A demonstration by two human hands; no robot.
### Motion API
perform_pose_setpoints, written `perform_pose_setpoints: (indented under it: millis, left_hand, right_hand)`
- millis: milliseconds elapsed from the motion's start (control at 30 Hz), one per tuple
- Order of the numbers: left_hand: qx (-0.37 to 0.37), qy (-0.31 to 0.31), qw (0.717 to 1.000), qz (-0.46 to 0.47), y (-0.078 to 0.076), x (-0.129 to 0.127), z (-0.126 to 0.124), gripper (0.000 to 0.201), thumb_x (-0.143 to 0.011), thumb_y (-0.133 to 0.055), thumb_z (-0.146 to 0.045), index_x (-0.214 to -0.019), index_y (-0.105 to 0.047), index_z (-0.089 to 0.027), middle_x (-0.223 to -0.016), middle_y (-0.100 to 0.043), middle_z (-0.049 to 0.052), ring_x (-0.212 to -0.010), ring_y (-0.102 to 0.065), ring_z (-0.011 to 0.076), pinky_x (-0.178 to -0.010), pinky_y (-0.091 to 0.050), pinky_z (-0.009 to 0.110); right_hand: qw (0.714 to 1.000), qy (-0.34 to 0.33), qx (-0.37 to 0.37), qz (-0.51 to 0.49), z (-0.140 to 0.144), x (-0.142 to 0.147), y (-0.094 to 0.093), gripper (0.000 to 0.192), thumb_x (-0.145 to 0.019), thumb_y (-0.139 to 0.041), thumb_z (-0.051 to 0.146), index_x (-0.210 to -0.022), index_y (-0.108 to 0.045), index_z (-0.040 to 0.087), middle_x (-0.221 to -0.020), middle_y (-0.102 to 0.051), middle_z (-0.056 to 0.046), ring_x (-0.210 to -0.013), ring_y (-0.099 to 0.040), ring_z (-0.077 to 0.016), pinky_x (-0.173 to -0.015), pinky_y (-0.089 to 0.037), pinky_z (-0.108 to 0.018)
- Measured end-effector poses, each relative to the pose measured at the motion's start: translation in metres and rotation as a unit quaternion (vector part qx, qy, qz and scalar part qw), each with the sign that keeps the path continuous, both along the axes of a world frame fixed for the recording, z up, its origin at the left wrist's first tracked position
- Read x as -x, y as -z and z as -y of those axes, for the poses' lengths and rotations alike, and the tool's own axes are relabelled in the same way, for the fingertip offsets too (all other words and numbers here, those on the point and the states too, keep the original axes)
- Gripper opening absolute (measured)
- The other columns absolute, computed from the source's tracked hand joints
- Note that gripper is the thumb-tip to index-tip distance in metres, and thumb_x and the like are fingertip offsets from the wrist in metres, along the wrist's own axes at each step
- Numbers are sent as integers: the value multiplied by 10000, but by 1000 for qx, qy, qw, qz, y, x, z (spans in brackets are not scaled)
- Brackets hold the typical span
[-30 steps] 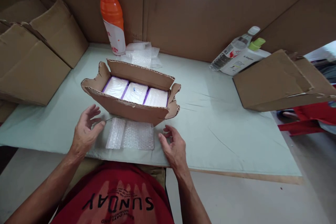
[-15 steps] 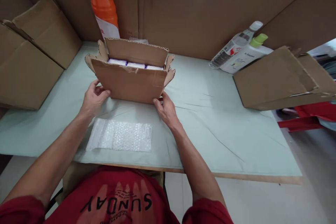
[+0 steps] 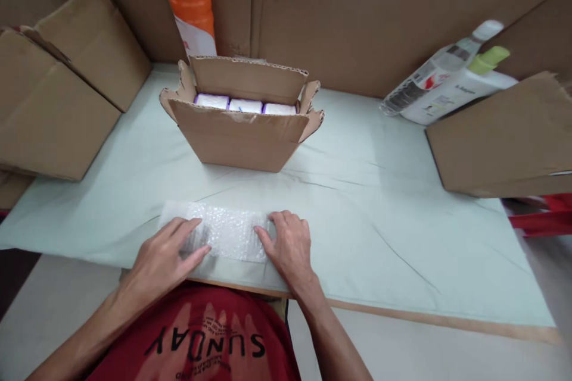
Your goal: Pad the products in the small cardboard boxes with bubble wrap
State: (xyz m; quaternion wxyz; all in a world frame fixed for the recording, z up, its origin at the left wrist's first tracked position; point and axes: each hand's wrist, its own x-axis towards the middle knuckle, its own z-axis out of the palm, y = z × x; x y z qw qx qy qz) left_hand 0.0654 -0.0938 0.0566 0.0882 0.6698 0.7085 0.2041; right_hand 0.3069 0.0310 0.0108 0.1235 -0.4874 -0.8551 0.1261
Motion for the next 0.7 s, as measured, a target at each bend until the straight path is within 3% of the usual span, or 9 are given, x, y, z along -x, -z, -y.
perform_pose_setpoints:
  millis: [67,133,200,300,367,467,567,633,700]
  left_hand:
    - [79,-51,994,-49,13,-2,-6,374,-890,-641,-372,-1212,-598,-187,-971,-672,88,-861,-674,262,-701,-529,347]
    - [103,-97,989,-52,23,1,-11,415,-893,-603,-343,-1272,-575,-175,-1001,-670,102,-901,-673,274,-721,-526,354]
    - [91,-125,988,-14,29,6,-12,447,-884,-545,-258,-1324,-543,-176,-1004,-673,91,-902,-670,254,-744,-520,348]
    - [73,-157,979,109,29,14,-9,507,-807,-524,-191,-1313,-546,-202,-891,-653,21,-740,-634,183,-708,-501,314]
    - [63,-184,951,239,24,20,-6,518,-768,-554,-218,-1286,-551,-197,-802,-598,-20,-646,-580,145,-649,-482,284]
    - [42,-217,867,446,13,33,-3,573,-749,-618,-294,-1300,-512,-176,-735,-527,-54,-593,-537,119,-581,-452,250]
    - [24,-238,802,547,6,43,-2,613,-717,-668,-320,-1281,-488,-160,-730,-547,-54,-570,-522,105,-551,-426,236]
    - [24,-253,792,555,6,46,-3,622,-685,-680,-318,-1253,-495,-148,-721,-554,-55,-559,-512,101,-542,-416,235]
    - [41,-258,805,532,10,49,-4,654,-675,-679,-315,-1277,-495,-138,-695,-525,-72,-547,-493,99,-545,-418,240]
  right_hand:
    - [1000,-10,7,-8,2,8,0,227,-962,-571,410,-931,-659,203,-903,-709,-78,-845,-607,-248,-778,-367,-367]
    - [1000,-16,19,-19,5,14,-1,183,-964,-558,352,-896,-650,209,-899,-705,-77,-837,-598,-243,-776,-366,-369]
    - [999,-15,31,-41,9,18,-3,166,-957,-542,309,-854,-632,214,-901,-699,-81,-852,-597,-246,-782,-373,-374]
    - [988,15,78,-131,15,21,-7,145,-939,-528,290,-837,-601,215,-910,-700,-75,-850,-613,-231,-794,-413,-369]
    - [963,48,154,-215,16,20,-9,150,-936,-537,340,-860,-584,220,-836,-681,-47,-760,-606,-196,-733,-445,-334]
    - [903,102,258,-327,12,10,-15,205,-895,-596,428,-890,-553,228,-682,-580,17,-597,-527,-146,-573,-420,-273]
    - [857,164,271,-406,2,-8,-22,281,-832,-668,433,-988,-565,223,-681,-557,37,-566,-499,-125,-531,-405,-250]
    - [846,201,247,-428,-5,-22,-28,352,-804,-706,423,-1062,-586,215,-702,-573,33,-584,-518,-125,-542,-425,-250]
    - [853,220,210,-423,-11,-36,-33,394,-792,-724,422,-1102,-606,208,-715,-590,24,-604,-539,-133,-556,-447,-258]
